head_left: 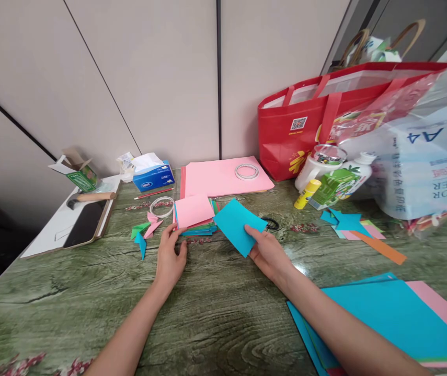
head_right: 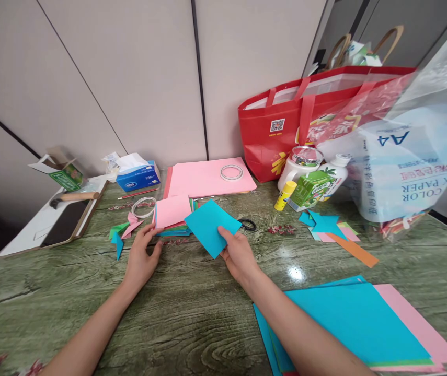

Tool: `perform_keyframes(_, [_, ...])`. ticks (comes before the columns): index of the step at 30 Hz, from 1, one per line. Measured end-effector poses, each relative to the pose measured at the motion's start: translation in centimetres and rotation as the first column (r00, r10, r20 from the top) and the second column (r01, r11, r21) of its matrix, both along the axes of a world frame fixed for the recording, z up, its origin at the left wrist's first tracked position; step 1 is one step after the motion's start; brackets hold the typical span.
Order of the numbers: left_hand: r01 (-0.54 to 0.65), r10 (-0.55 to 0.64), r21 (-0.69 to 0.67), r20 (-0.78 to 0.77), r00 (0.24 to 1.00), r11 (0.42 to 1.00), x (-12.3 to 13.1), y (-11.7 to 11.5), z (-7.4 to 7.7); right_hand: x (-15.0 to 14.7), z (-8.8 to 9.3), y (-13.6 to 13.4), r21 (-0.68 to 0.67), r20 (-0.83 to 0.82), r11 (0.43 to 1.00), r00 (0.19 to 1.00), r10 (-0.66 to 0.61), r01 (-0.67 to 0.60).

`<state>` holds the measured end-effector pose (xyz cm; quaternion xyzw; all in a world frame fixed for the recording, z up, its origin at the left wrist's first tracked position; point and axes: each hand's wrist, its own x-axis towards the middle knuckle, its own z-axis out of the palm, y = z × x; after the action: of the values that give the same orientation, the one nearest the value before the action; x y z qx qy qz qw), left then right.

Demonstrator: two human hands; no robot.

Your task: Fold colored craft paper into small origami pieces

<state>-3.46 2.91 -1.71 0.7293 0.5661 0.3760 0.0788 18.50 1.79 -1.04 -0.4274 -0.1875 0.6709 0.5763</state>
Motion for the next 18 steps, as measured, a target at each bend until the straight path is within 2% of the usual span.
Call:
perform_keyframes(3, [-0.02,0.017,0.09,0.037,0.999,0.996,0.5,-0.6,0.8,-0.2,0.1,-0.4,0.07,0.06,0.994,0.995,0.081,-0.085])
perform_keyframes(5, [-0.028,0.012,0.117,0.132,0.991,0.993,0.9,-1.1,1.4,-0.3,0.1,-0.6,0.104,0.122,0.987,0.987,0.109,-0.122])
perform_keyframes(7, [0.06,-0.051,-0.021,0.282,0.958,0.998,1.4,-1.7,1.9,-0.4,0.0,-0.8,0.149,0.213,0.978,0.97,0.116,-0.149])
perform_keyframes(10, [0.224,-0.083,-0.281,0.439,0.895,0.933,2.3,-2.7,2.2,-0.7,-0.3,-1.0,0.22,0.356,0.953,0.927,0.122,-0.21])
perform_keyframes(12, [0.259,-0.033,-0.353,0.535,0.844,0.899,2.8,-3.1,2.3,-0.9,-0.4,-1.1,0.247,0.41,0.93,0.899,0.155,-0.272])
perform_keyframes(16, [0.294,0.003,-0.432,0.567,0.824,0.852,3.2,-3.3,2.5,-1.1,-0.3,-1.3,0.274,0.414,0.901,0.887,0.205,-0.336])
perform_keyframes(18, [0.385,-0.026,-0.481,0.598,0.801,0.788,3.2,-3.2,2.7,-1.0,-0.1,-1.3,0.278,0.407,0.907,0.894,0.188,-0.317])
